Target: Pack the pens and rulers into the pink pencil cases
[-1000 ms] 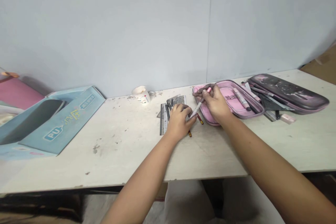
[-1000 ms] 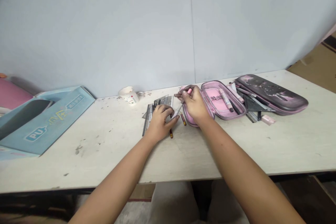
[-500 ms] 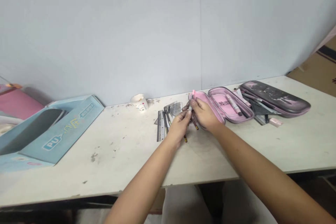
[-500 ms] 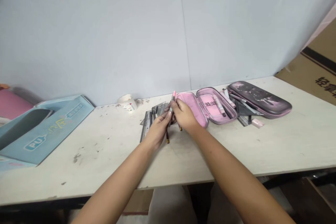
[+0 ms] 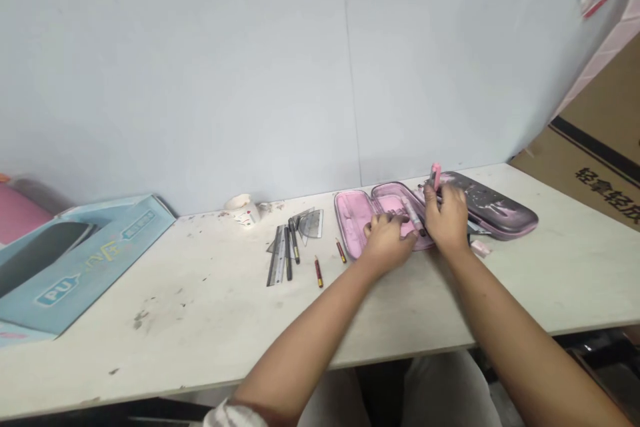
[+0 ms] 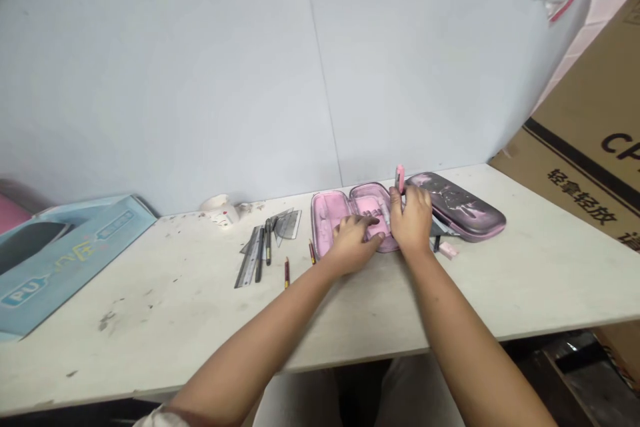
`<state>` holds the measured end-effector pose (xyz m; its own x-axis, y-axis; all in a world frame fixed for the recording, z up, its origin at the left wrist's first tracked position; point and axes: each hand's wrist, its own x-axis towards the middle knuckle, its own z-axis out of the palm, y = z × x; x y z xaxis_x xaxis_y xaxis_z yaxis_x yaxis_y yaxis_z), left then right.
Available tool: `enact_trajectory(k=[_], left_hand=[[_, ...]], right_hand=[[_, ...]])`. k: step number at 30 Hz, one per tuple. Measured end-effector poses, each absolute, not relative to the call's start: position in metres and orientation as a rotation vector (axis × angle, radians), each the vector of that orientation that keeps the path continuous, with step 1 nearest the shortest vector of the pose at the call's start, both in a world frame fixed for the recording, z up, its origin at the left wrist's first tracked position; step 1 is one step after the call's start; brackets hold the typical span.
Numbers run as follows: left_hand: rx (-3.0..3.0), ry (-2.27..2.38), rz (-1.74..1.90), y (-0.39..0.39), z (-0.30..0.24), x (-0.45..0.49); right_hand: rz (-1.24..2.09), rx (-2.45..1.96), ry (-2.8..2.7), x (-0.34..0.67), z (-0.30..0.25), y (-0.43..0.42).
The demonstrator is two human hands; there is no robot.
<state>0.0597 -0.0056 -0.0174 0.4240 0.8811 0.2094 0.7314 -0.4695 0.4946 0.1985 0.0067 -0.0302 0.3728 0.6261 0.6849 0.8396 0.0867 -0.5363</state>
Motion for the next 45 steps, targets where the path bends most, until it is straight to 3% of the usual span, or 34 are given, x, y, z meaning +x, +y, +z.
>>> enact_trajectory(k=[6, 12, 18, 24, 33, 45], left_hand=[[2.524, 1.426, 0.438, -0.003, -0.034, 0.077], [2.518, 1.425, 0.498, -0.008, -0.027, 0.062], [2.384, 1.522, 0.705, -0.001, -0.015, -0.011], [2.234, 1.83, 0.949, 0.02, -0.017, -0.108], [2.302, 2.171, 0.673, 0.018, -0.049, -0.136], [2.264, 2.235, 0.669, 0.015, -0.05, -0.138]], right_hand=[[-0.39, -1.958, -1.559, 0.209, -0.049, 0.016], [-0.39, -2.111, -1.674, 0.205, -0.051, 0.014], [-0.413, -2.157, -1.692, 0.203, -0.047, 0.003], [-0.482, -1.923, -1.887, 0.16, -0.033, 0.002], [-0.286, -1.561, -2.265, 0.01, -0.011, 0.032], [0.117, -1.842, -2.241, -0.048, -0.031, 0.089]])
